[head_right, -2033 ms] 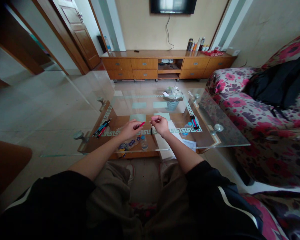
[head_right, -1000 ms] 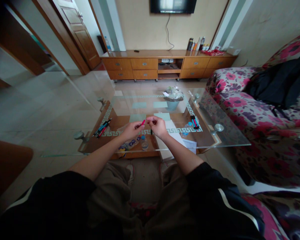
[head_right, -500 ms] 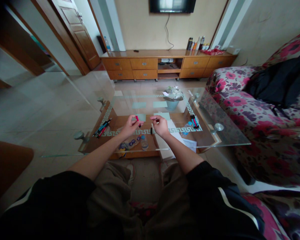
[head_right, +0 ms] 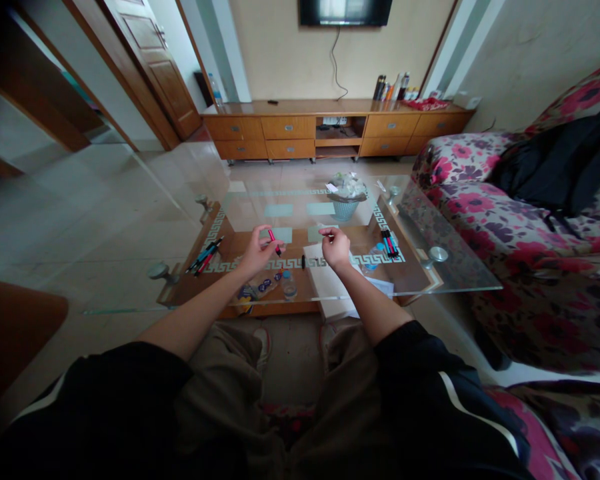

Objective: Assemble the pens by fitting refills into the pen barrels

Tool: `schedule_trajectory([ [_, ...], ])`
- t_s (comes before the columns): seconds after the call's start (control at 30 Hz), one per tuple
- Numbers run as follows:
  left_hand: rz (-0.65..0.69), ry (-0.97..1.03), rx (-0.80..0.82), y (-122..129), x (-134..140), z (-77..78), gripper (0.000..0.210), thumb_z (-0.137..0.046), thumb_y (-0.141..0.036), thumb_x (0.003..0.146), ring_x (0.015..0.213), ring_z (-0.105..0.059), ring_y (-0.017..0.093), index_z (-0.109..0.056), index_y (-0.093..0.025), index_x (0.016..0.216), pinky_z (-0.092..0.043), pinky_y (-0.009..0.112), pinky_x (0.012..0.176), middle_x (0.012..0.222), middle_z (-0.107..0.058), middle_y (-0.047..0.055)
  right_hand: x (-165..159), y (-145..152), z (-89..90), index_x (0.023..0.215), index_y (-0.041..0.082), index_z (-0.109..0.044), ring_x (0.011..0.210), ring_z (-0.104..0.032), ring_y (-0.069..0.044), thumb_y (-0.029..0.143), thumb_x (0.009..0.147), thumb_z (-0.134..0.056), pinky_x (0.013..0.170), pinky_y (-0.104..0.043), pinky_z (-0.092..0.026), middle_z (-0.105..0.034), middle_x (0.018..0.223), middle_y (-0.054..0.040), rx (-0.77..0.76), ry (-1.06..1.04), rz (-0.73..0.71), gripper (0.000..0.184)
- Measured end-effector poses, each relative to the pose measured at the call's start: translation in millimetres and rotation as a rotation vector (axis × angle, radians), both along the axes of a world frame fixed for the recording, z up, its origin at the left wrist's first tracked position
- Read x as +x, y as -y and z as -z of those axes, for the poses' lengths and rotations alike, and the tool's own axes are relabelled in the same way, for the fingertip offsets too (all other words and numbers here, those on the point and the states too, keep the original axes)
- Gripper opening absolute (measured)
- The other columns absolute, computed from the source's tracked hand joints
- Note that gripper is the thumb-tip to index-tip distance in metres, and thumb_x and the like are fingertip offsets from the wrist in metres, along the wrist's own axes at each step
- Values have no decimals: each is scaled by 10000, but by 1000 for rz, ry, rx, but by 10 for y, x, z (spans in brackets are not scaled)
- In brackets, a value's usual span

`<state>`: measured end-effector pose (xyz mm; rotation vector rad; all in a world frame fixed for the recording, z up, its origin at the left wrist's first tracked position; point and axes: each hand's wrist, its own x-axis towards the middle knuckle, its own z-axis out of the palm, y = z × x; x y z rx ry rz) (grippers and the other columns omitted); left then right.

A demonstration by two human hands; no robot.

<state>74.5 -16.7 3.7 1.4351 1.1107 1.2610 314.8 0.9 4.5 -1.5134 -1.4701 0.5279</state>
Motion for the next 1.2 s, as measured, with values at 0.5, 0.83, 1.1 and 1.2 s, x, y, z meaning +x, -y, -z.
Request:
schedule_trajectory([
  [0.5, -12, 35, -8, -11, -9, -12, 393, -630, -295, 878, 739, -731, 160, -392, -218, 1181, -579, 269, 685, 930, -689, 44, 64, -22, 35, 931, 166, -743, 740, -660, -183, 118, 764, -478, 856, -330, -515, -752, 966, -64, -18, 28, 31, 317],
  [0.83, 4, 30, -23, -41, -41, 60, 409, -624, -318, 886, 726, -729, 155, -398, -225, 1214, -585, 285, 693, 971, -694, 60, 269, -102, -23, 931, 157, -745, 762, -686, -197, 152, 799, -507, 852, -331, -523, -756, 911, -82, -20, 184, 17, 272],
  [1.1, -10, 10, -33, -30, -26, 52, 402, -618, -289, 887, 713, -725, 152, -412, -219, 1225, -577, 263, 661, 970, -696, 59, 537, -132, 133, 1069, 164, -720, 846, -688, -204, 125, 856, -470, 871, -310, -499, -756, 898, -70, -71, 349, -92, 330],
  [1.2, -6, 12, -33, -35, -24, 66, 398, -615, -284, 890, 718, -725, 149, -408, -222, 1224, -584, 275, 680, 970, -696, 57, 530, -118, 129, 1080, 178, -717, 854, -684, -204, 141, 871, -471, 866, -305, -496, -753, 892, -63, -112, 366, -97, 325],
])
